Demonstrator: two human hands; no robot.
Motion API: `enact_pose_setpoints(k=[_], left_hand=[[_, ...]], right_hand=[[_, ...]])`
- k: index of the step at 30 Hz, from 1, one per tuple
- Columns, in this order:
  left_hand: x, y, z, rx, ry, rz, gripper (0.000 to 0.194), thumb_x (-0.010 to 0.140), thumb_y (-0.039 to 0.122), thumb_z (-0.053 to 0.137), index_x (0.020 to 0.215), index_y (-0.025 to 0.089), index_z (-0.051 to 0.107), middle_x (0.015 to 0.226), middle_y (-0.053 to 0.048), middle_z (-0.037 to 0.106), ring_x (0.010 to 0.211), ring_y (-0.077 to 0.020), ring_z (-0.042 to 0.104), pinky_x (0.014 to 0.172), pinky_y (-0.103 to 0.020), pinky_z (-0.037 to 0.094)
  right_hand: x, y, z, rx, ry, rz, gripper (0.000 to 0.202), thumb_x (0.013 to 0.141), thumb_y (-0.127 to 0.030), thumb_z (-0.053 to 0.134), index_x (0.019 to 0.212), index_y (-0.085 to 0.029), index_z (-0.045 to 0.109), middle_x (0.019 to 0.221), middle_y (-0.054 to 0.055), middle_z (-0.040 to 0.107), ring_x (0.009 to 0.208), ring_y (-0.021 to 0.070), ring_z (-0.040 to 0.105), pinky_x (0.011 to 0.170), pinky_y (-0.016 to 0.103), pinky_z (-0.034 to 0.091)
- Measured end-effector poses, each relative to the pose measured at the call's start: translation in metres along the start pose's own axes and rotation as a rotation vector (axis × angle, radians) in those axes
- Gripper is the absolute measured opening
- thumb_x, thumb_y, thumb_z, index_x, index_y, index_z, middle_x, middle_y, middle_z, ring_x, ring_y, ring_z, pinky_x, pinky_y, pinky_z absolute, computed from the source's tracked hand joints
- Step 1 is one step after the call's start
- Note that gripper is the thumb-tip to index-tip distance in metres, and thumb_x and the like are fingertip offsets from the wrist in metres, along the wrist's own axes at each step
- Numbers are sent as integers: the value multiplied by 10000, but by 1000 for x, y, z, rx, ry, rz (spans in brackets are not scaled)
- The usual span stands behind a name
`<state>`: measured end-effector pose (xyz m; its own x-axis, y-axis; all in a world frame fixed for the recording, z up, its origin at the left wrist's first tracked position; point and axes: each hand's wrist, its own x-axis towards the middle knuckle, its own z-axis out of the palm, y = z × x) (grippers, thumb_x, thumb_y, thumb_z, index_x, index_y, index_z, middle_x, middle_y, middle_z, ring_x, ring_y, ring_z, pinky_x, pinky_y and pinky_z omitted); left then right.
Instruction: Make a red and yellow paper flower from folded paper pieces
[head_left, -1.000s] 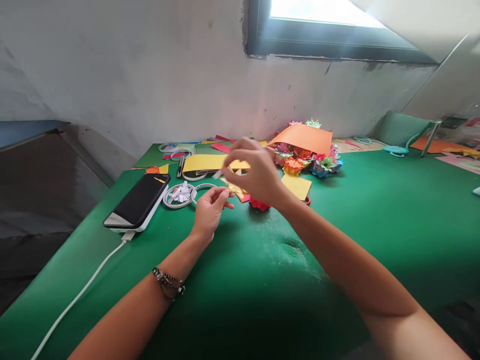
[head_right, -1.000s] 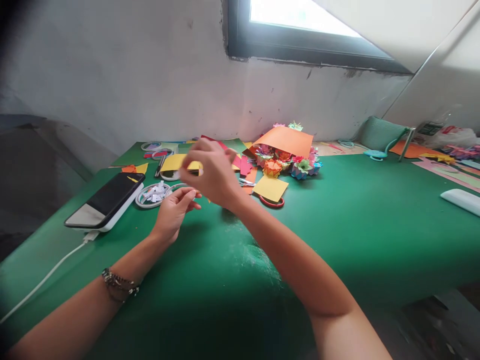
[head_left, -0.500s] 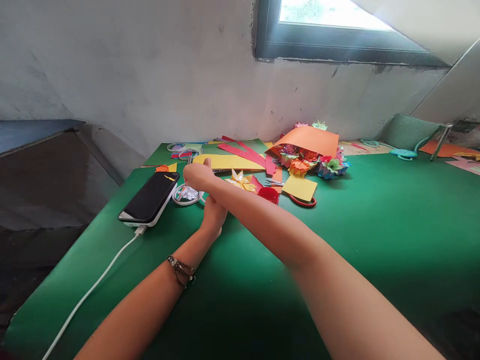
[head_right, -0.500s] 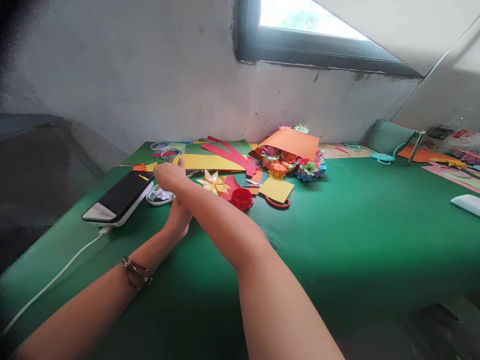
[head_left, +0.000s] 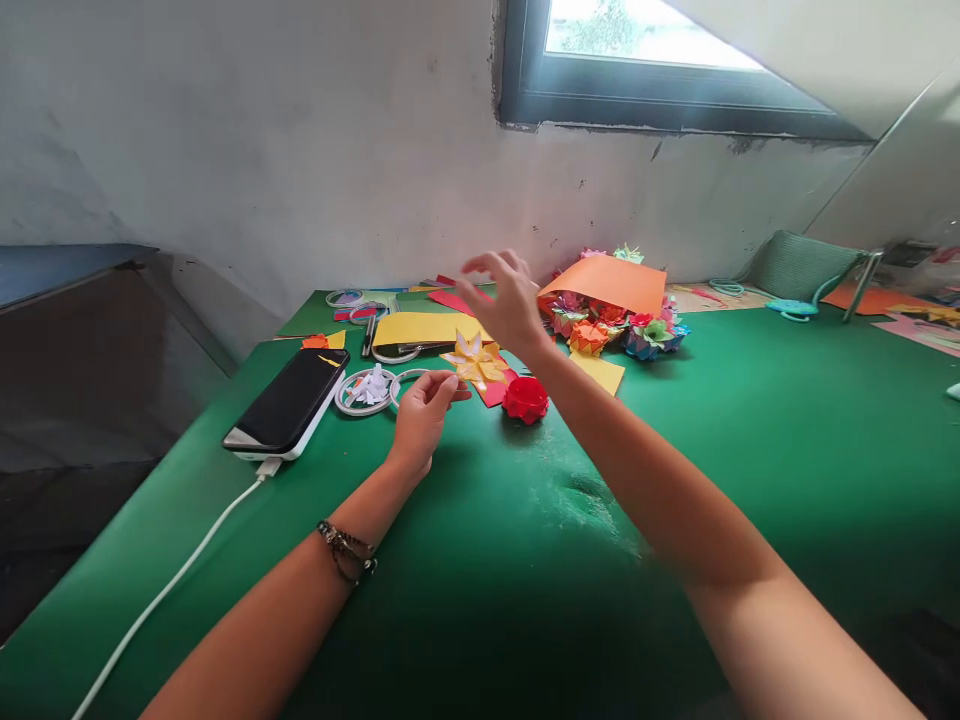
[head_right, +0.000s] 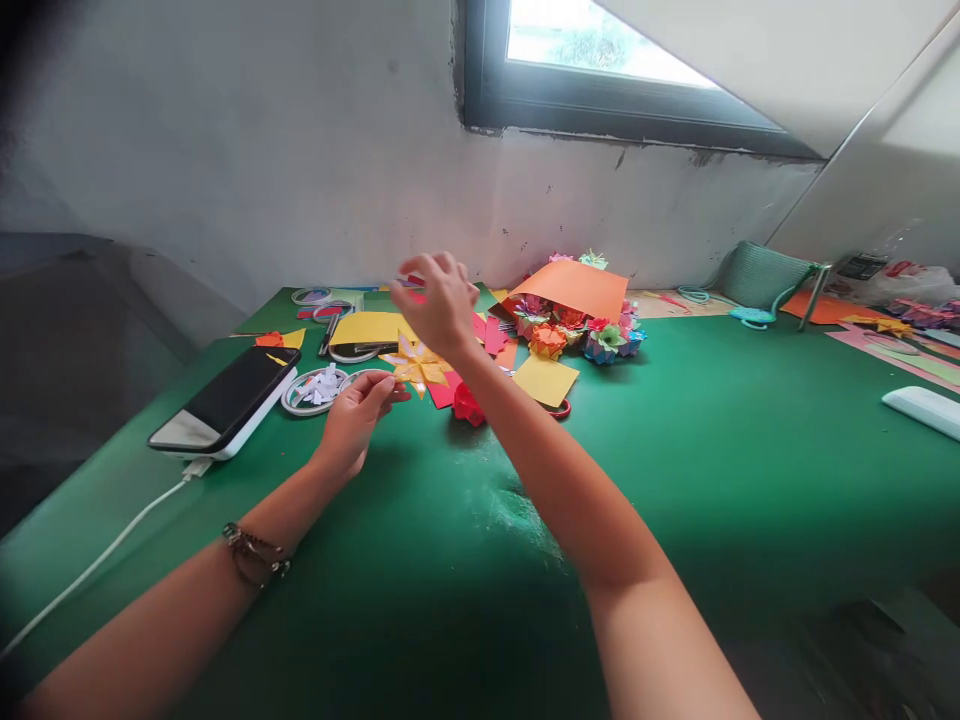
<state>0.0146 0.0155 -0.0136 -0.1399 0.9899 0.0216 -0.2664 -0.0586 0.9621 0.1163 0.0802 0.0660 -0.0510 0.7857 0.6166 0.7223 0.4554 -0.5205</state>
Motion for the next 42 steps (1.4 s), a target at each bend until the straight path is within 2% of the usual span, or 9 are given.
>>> enact_pose_setpoints(k=[2, 4, 7, 18, 23, 35, 37, 40, 42], left_hand=[[-1, 1, 0, -13, -4, -12, 209, 572, 322, 648, 680, 176, 546, 599, 48, 624, 633, -108, 622, 637, -217, 376], [-3, 1, 0, -17, -24, -33, 239, 551, 334, 674, 683, 179, 548, 610, 47, 634, 667, -121, 633, 657, -225, 372], [-4, 0, 1, -3, -62, -56, 277, 523, 358, 699, 676, 178, 555, 610, 46, 638, 672, -130, 637, 674, -231, 368], [-6, 0, -1, 241, -222, -104, 296, 570, 438, 644, 678, 167, 594, 629, 3, 647, 618, -152, 628, 635, -252, 384], [-7, 7, -1, 370, -192, -61, 355, 599, 463, 616, 802, 172, 596, 729, -8, 649, 639, -143, 613, 599, -243, 391], [-5, 2, -1, 323, -229, 47, 257, 584, 413, 653, 618, 162, 609, 588, 0, 601, 493, -95, 478, 539, -241, 390], [-5, 2, -1, 295, -220, 39, 226, 580, 382, 656, 603, 162, 609, 572, 8, 589, 479, -86, 461, 527, -235, 381], [-4, 3, -1, 228, -134, 54, 193, 583, 347, 652, 602, 162, 604, 570, 20, 579, 462, -72, 443, 505, -224, 366], [-4, 5, -1, 183, -62, 78, 173, 588, 330, 645, 602, 163, 602, 575, 25, 579, 456, -64, 440, 498, -215, 364]], right_hand=[[-11, 25, -11, 225, -49, 158, 179, 764, -295, 523, 896, -180, 559, 977, 59, 568, 954, 185, 496, 829, 345, 350], [-24, 45, -15, 500, -235, 312, 223, 772, -353, 493, 883, -171, 559, 892, 48, 591, 870, 161, 532, 790, 318, 392], [-40, 60, -14, 666, -371, 374, 227, 755, -374, 489, 809, -177, 588, 839, 23, 607, 841, 138, 539, 761, 276, 409], [-47, 52, -33, 723, -404, 466, 76, 706, -229, 543, 681, -161, 569, 672, -31, 548, 631, 72, 480, 592, 209, 356], [-48, 55, -34, 663, -382, 516, 74, 692, -227, 544, 703, -154, 556, 645, -36, 514, 600, 69, 465, 561, 205, 345], [-53, 55, -33, 594, -496, 372, 124, 695, -283, 521, 671, -167, 554, 637, -28, 512, 582, 81, 452, 533, 220, 330], [-53, 54, -33, 507, -425, 353, 133, 715, -289, 512, 706, -171, 574, 699, -4, 552, 634, 106, 489, 577, 246, 361], [-56, 44, -37, 228, -20, 201, 130, 753, -274, 499, 792, -186, 586, 874, 44, 588, 808, 170, 527, 755, 344, 371], [-63, 33, -39, 26, 199, 30, 124, 789, -267, 478, 814, -212, 586, 934, 48, 583, 913, 204, 512, 867, 412, 289]])
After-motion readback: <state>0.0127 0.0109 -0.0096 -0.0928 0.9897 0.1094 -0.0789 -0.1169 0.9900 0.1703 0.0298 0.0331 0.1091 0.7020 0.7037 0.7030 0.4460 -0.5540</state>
